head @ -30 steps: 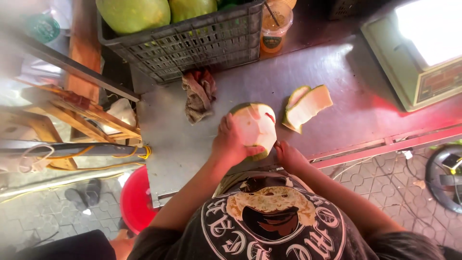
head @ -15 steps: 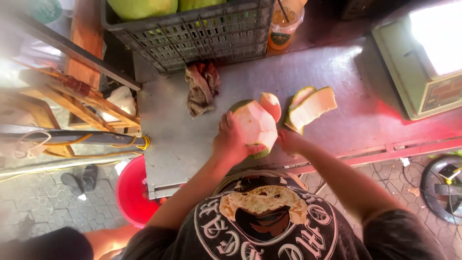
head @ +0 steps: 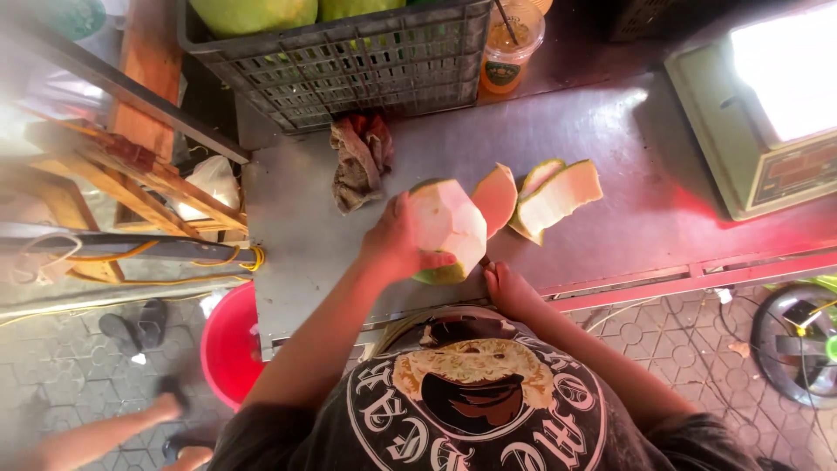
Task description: Peeling a pomelo with a knife at a stall counter.
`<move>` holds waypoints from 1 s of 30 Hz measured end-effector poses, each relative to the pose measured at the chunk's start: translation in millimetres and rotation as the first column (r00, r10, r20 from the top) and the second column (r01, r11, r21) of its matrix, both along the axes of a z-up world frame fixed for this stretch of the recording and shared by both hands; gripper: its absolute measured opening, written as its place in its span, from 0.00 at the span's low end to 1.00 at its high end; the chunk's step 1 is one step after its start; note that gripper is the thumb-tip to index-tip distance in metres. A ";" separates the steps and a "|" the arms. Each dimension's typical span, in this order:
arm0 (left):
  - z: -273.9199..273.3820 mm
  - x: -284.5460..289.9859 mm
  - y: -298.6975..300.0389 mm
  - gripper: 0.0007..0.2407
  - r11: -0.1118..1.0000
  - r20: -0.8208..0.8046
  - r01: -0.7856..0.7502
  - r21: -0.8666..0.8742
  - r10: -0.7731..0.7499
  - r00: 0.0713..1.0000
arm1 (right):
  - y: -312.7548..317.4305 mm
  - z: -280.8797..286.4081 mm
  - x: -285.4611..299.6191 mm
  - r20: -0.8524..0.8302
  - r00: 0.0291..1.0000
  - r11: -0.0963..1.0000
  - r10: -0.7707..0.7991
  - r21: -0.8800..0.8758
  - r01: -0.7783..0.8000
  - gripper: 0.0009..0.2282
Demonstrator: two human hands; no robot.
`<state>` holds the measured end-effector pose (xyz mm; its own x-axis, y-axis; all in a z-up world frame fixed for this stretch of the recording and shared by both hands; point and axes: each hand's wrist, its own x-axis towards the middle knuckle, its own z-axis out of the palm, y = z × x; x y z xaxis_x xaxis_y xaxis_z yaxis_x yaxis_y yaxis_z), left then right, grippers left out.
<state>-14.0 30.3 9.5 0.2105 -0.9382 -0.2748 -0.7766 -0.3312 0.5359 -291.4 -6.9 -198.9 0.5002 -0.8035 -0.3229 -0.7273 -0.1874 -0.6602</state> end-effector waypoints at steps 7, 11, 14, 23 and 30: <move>2.9 11.8 9.0 0.57 0.998 -0.037 0.059 -0.024 -0.060 0.998 | 13.4 -1.5 4.6 -0.042 0.998 0.999 -0.044 -0.025 0.043 0.15; -16.4 -10.9 27.9 0.62 0.987 0.008 0.052 -0.153 -0.051 0.999 | 4.2 -2.6 14.7 -0.079 0.995 0.998 -0.059 -0.025 0.057 0.15; -16.7 -31.3 44.4 0.63 0.975 0.052 -0.064 -0.215 0.077 0.996 | -9.0 -46.0 19.9 0.045 0.999 0.983 0.005 -0.185 0.004 0.13; -40.6 66.0 19.9 0.51 0.964 -0.372 -0.021 -0.265 -0.082 0.925 | 17.6 31.2 7.7 -0.280 0.960 0.999 0.021 -0.024 -0.029 0.15; 11.2 53.7 0.5 0.58 0.925 -0.237 0.380 -0.008 -0.371 0.898 | -11.3 84.5 -4.3 -0.104 0.991 0.994 -0.082 0.057 0.089 0.19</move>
